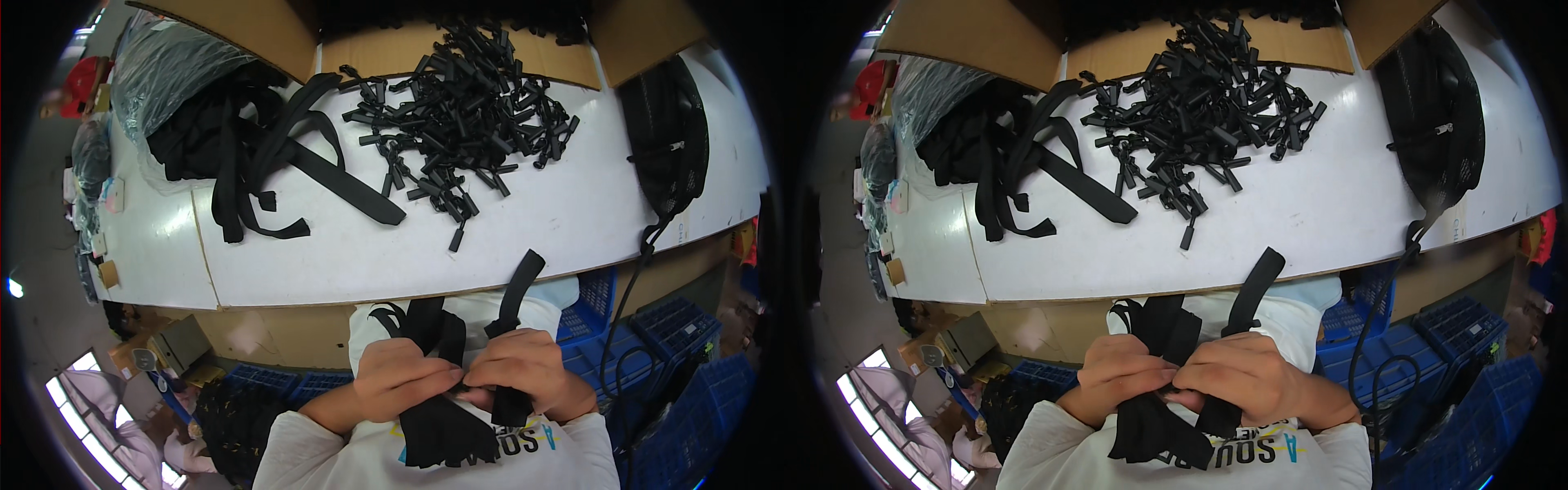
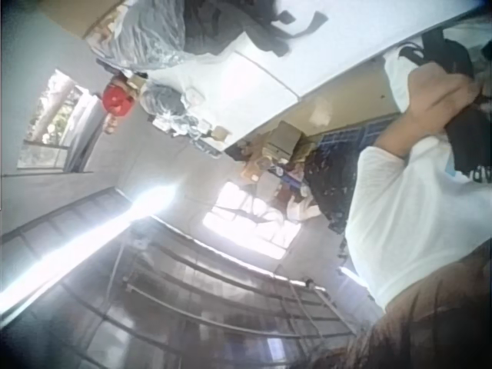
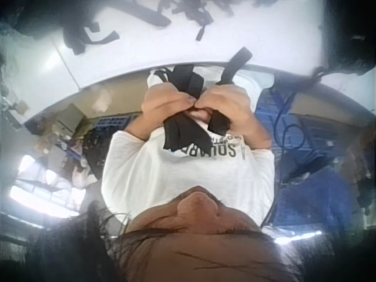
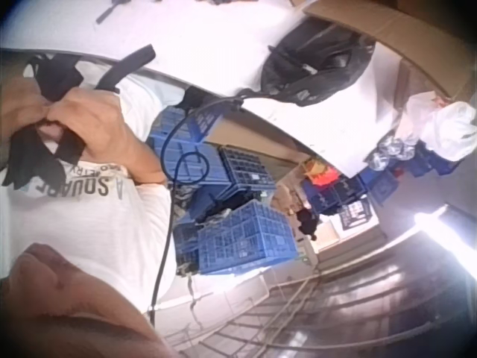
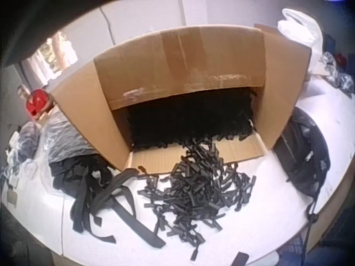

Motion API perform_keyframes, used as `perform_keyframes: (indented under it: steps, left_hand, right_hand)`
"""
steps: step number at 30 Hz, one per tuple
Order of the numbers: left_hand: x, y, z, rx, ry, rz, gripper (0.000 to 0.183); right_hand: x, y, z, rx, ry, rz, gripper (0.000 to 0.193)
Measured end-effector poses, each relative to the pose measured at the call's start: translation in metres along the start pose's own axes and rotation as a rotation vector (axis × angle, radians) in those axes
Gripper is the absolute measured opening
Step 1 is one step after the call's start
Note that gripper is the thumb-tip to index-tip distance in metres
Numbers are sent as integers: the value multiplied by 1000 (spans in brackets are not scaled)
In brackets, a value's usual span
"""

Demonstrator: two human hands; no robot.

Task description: The person repeatedly picks up black plastic clips and black fabric straps from a table. They insert the clips into the ends of the straps by hand, one at a time, and place the assembled units into a cardboard box. The process is repetitive and involves handling small components in a factory setting.

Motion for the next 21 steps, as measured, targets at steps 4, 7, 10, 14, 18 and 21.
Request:
perform_keyframes:
  steps: [4,7,10,14,18,21]
  left_hand:
    - [1,-7,4,2,27,35,31]
    - [4,-8,6,9,-5,19,32]
    - [3,-5,5,24,-22,2,32]
    - [4,-5,5,43,-1,20,32]
    - [2,-5,6,29,28,22,31]
    - [2,-5,5,9,6,18,30]
  right_hand:
    - [-4,-2,7,-32,59,-23,16]
    - [-6,-3,8,-17,83,-8,16]
    - [-7,-4,7,-8,91,-3,17]
    - [-7,-5,7,-26,86,-10,16]
    - [-8,-5,7,-18,92,-4,16]
    - [-9,-5,7,-13,101,-2,17]
Point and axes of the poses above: each hand's wrist, its own y-axis towards the middle knuckle, its own z-axis out of the palm, x = y × z, the point moved 4 cm from there along y, towards the middle knuckle, and after that the axes turned 14 degrees about x, right-handed, at the moved point
